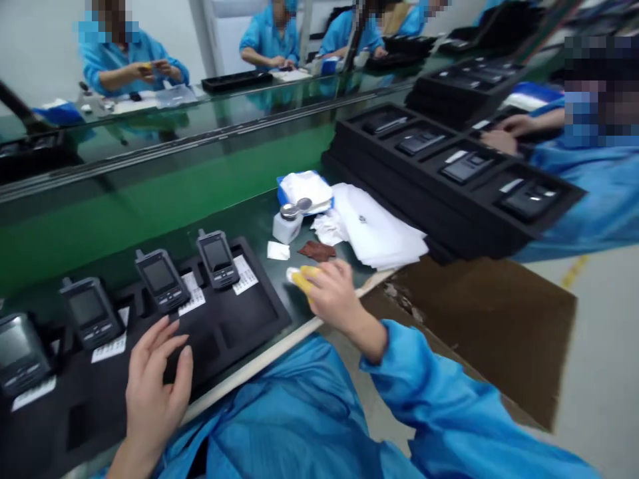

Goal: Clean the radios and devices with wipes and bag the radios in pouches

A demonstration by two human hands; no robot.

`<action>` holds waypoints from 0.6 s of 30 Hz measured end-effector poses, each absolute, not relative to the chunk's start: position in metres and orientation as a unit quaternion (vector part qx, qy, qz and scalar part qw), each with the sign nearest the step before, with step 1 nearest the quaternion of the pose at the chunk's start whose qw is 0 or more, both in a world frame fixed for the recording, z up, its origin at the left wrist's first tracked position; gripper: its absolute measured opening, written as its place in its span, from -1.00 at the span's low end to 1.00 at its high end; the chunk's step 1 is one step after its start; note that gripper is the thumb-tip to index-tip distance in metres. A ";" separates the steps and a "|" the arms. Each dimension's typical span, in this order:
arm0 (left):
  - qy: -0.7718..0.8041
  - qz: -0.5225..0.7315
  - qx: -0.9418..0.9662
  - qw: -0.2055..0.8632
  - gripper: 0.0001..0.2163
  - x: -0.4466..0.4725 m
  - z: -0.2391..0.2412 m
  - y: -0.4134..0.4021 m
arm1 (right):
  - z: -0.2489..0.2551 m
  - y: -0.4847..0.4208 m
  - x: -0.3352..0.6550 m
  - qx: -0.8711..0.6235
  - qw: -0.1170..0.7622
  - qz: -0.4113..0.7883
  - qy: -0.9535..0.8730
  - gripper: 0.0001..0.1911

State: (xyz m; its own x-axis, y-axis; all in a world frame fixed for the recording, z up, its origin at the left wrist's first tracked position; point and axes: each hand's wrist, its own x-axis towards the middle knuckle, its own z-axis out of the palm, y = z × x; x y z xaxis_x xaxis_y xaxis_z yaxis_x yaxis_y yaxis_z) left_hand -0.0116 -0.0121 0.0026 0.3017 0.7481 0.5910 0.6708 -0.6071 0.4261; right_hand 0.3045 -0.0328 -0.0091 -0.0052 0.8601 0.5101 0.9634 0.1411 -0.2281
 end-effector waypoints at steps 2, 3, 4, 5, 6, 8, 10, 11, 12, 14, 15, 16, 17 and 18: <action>0.446 0.375 0.811 0.044 -0.86 -0.010 0.000 -0.010 | -0.015 -0.026 0.309 -0.631 0.279 -0.115 -0.715 -0.68; 0.449 0.368 0.813 0.045 -0.87 -0.011 -0.001 -0.008 | -0.012 -0.021 0.317 -0.631 0.292 -0.130 -0.707 -0.68; 0.450 0.364 0.815 0.046 -0.87 -0.012 -0.002 -0.007 | -0.006 -0.016 0.329 -0.640 0.312 -0.146 -0.687 -0.68; 0.449 0.359 0.817 0.048 -0.87 -0.013 -0.003 -0.005 | 0.003 -0.010 0.343 -0.660 0.336 -0.160 -0.653 -0.69; 0.447 0.354 0.820 0.047 -0.87 -0.014 -0.004 -0.004 | 0.012 -0.001 0.359 -0.698 0.353 -0.167 -0.600 -0.70; 0.444 0.341 0.828 0.037 -0.86 -0.016 -0.006 -0.002 | 0.031 0.020 0.392 -0.780 0.352 -0.119 -0.503 -0.68; 0.444 0.328 0.834 0.026 -0.84 -0.019 -0.009 -0.002 | 0.042 0.044 0.419 -0.857 0.309 -0.008 -0.412 -0.71; 0.444 0.326 0.834 0.022 -0.84 -0.020 -0.010 -0.002 | 0.045 0.055 0.428 -0.872 0.297 0.026 -0.389 -0.76; 0.446 0.327 0.833 0.019 -0.84 -0.021 -0.012 -0.002 | 0.045 0.066 0.436 -0.881 0.287 0.057 -0.372 -0.82; 0.455 0.331 0.827 0.021 -0.85 -0.022 -0.014 -0.002 | 0.042 0.081 0.445 -0.885 0.281 0.094 -0.359 -0.94; 0.461 0.333 0.822 0.023 -0.85 -0.022 -0.015 -0.002 | 0.038 0.086 0.448 -0.886 0.280 0.111 -0.353 -0.94; 0.469 0.337 0.816 0.027 -0.86 -0.022 -0.015 -0.003 | 0.035 0.089 0.449 -0.886 0.280 0.128 -0.348 -0.92; 0.477 0.341 0.809 0.031 -0.87 -0.021 -0.016 -0.003 | 0.031 0.090 0.450 -0.885 0.282 0.142 -0.343 -0.91; 0.480 0.342 0.807 0.034 -0.87 -0.021 -0.016 -0.003 | 0.028 0.090 0.451 -0.882 0.288 0.153 -0.339 -0.88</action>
